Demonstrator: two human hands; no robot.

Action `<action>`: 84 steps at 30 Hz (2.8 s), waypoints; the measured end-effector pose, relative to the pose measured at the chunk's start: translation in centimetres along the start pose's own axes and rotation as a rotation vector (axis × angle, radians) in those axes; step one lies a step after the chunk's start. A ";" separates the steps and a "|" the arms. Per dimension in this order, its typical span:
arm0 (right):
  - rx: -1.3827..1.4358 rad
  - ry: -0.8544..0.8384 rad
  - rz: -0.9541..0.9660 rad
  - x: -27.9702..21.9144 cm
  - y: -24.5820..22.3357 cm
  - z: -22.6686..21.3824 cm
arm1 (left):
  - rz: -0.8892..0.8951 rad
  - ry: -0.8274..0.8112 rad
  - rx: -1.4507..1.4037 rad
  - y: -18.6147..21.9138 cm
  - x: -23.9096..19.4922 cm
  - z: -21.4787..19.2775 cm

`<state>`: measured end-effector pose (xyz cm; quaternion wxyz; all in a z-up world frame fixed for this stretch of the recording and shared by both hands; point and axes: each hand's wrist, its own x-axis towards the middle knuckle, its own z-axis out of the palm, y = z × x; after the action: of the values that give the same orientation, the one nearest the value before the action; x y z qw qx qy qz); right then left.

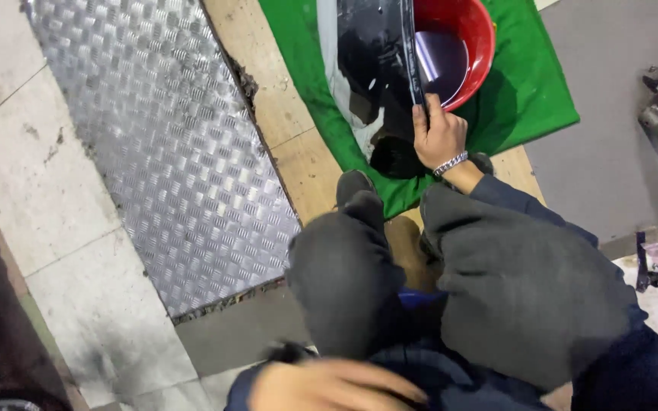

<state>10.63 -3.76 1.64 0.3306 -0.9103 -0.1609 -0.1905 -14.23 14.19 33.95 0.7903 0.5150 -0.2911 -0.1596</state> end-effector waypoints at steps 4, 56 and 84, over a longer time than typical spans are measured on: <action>0.063 0.009 -0.041 0.2 0.3 -0.6 | -0.606 0.585 1.078 2.3 -2.1 -15.2; 0.249 -0.113 0.053 1.6 -1.5 -2.0 | -0.719 -0.695 1.782 -32.1 31.2 -31.9; 0.286 -0.443 0.075 3.1 -1.9 -3.4 | -0.279 0.712 1.679 -32.4 4.6 -20.0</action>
<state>11.74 -4.15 6.45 0.4195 -0.8791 -0.2206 0.0503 3.37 12.52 -0.10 0.1739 0.9684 0.0138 0.1780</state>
